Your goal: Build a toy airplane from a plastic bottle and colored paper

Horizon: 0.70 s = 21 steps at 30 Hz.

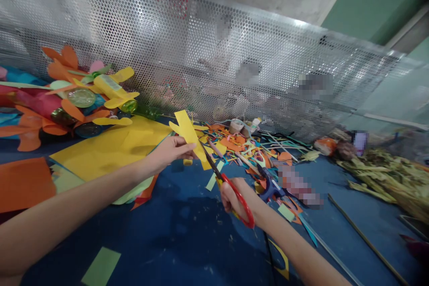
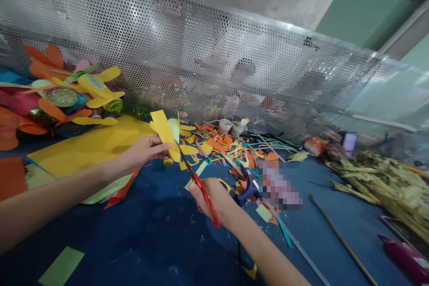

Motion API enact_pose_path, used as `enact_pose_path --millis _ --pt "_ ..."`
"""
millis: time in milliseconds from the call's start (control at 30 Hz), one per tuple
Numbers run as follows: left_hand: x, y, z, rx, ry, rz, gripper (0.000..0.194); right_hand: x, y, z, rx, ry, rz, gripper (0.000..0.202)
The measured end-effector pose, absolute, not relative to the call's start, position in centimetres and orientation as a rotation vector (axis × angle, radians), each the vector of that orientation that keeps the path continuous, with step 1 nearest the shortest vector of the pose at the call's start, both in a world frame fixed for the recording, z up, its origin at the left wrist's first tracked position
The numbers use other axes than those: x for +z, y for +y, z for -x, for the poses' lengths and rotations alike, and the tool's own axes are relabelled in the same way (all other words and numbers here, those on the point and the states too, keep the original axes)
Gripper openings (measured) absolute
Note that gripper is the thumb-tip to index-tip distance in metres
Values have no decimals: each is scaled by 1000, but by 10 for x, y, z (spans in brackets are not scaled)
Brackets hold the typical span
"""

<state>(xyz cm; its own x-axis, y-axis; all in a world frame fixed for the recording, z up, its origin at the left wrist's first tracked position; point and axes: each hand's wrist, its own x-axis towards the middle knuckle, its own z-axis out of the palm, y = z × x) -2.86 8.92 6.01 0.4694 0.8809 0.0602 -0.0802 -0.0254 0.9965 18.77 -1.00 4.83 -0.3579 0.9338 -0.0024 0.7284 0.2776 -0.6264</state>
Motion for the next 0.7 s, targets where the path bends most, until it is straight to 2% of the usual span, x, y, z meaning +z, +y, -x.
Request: enact_pose_path --millis 700 --pt "62 78 24 823 772 -1516 23 51 -15 -185 656 -2304 1372 66"
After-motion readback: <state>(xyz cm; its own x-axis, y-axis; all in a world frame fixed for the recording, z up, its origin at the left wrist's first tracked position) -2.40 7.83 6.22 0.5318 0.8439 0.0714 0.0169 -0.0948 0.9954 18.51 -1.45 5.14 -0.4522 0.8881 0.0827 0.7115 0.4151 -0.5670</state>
